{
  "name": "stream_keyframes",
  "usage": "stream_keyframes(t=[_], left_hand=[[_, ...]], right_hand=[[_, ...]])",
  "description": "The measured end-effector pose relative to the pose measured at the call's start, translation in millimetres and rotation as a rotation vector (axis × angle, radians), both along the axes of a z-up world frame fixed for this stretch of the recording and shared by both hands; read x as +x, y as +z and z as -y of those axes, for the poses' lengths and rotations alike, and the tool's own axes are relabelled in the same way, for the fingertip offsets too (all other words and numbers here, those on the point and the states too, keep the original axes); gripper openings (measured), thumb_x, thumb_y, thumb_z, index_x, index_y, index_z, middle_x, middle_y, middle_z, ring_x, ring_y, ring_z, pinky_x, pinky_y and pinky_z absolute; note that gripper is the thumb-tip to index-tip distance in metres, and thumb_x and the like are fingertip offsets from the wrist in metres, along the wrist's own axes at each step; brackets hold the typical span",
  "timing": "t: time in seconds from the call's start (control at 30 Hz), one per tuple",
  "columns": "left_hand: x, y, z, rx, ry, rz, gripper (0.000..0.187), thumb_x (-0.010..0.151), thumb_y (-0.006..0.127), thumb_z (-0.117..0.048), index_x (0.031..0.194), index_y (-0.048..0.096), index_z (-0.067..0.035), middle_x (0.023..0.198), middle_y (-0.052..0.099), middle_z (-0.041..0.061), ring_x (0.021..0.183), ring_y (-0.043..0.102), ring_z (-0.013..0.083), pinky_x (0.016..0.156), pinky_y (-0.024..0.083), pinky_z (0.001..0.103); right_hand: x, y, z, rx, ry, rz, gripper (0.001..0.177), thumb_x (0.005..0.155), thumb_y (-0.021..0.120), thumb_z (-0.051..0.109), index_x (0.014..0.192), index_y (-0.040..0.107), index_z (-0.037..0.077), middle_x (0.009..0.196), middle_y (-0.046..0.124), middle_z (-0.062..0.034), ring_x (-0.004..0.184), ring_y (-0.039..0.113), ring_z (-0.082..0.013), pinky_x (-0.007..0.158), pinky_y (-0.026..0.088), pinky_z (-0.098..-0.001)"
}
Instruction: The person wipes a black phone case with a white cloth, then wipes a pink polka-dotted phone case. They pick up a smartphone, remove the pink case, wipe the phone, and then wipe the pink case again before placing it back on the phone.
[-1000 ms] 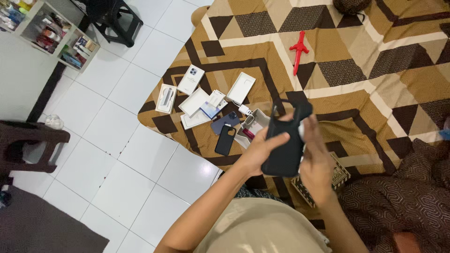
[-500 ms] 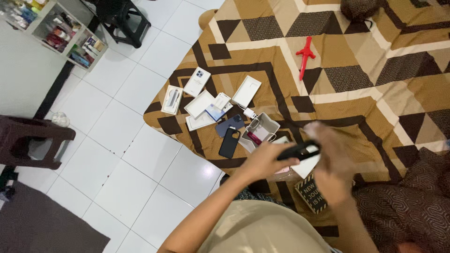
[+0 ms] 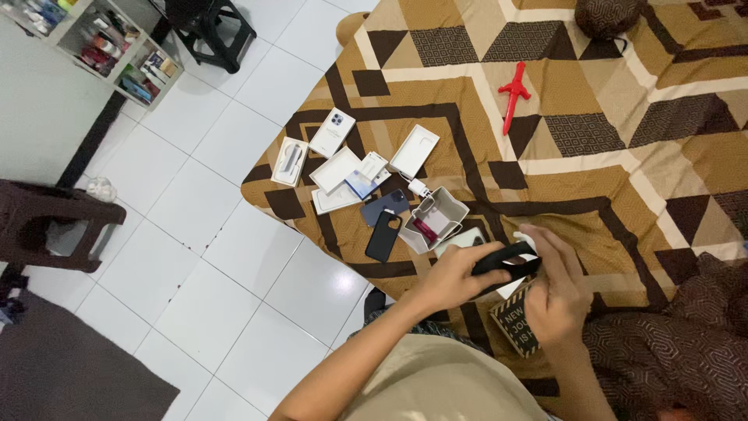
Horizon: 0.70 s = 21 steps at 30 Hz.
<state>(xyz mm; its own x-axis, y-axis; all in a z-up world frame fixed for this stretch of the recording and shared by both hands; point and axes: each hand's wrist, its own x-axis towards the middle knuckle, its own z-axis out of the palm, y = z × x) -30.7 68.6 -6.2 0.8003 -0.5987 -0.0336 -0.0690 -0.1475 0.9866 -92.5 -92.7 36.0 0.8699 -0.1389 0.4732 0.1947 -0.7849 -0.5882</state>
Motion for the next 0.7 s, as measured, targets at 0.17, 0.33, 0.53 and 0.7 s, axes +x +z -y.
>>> stream_keyframes(t=[0.17, 0.33, 0.53, 0.7], left_hand=[[-5, -10, -1, -0.053, 0.146, 0.113, 0.029, 0.085, 0.084, -0.022, 0.111, 0.078, -0.011, 0.075, 0.069, 0.007, 0.063, 0.054, 0.0084, 0.058, 0.046, 0.03], [-4, -23, -3, -0.237, 0.207, 0.032, 0.033, 0.084, 0.085, -0.019, 0.113, 0.073, -0.007, 0.099, 0.076, 0.004, 0.089, 0.068, 0.0067, 0.081, 0.055, 0.025], [-15, -39, 8, -0.159, 0.382, 0.172, 0.085, 0.088, 0.083, -0.027, 0.154, 0.034, -0.008, 0.125, 0.064, 0.01, 0.118, 0.062, 0.0188, 0.103, 0.05, 0.035], [-23, -42, 9, -0.512, 0.097, -0.008, 0.103, 0.106, 0.064, -0.061, 0.174, 0.003, -0.014, 0.163, 0.043, 0.01, 0.143, 0.049, 0.0221, 0.123, 0.038, 0.035]], right_hand=[[-5, -5, 13, 0.046, 0.027, -0.075, 0.047, 0.092, 0.048, -0.014, 0.133, 0.065, 0.002, 0.127, 0.066, -0.0194, 0.115, 0.069, -0.0301, 0.094, 0.054, -0.0375], [-10, -29, 31, 0.876, 0.084, -0.385, 0.032, 0.104, 0.054, 0.009, 0.134, 0.063, 0.002, 0.111, 0.07, -0.0075, 0.094, 0.066, -0.0103, 0.08, 0.052, -0.0238], [-10, -45, 27, 0.696, -0.05, -0.556, 0.03, 0.099, 0.065, 0.016, 0.124, 0.068, 0.001, 0.084, 0.07, -0.0059, 0.072, 0.057, -0.0092, 0.062, 0.043, -0.0254], [-6, -26, -10, 0.709, 0.071, -0.539, 0.028, 0.097, 0.066, 0.016, 0.12, 0.072, 0.001, 0.086, 0.069, -0.0034, 0.072, 0.058, -0.0069, 0.06, 0.045, -0.0233]])
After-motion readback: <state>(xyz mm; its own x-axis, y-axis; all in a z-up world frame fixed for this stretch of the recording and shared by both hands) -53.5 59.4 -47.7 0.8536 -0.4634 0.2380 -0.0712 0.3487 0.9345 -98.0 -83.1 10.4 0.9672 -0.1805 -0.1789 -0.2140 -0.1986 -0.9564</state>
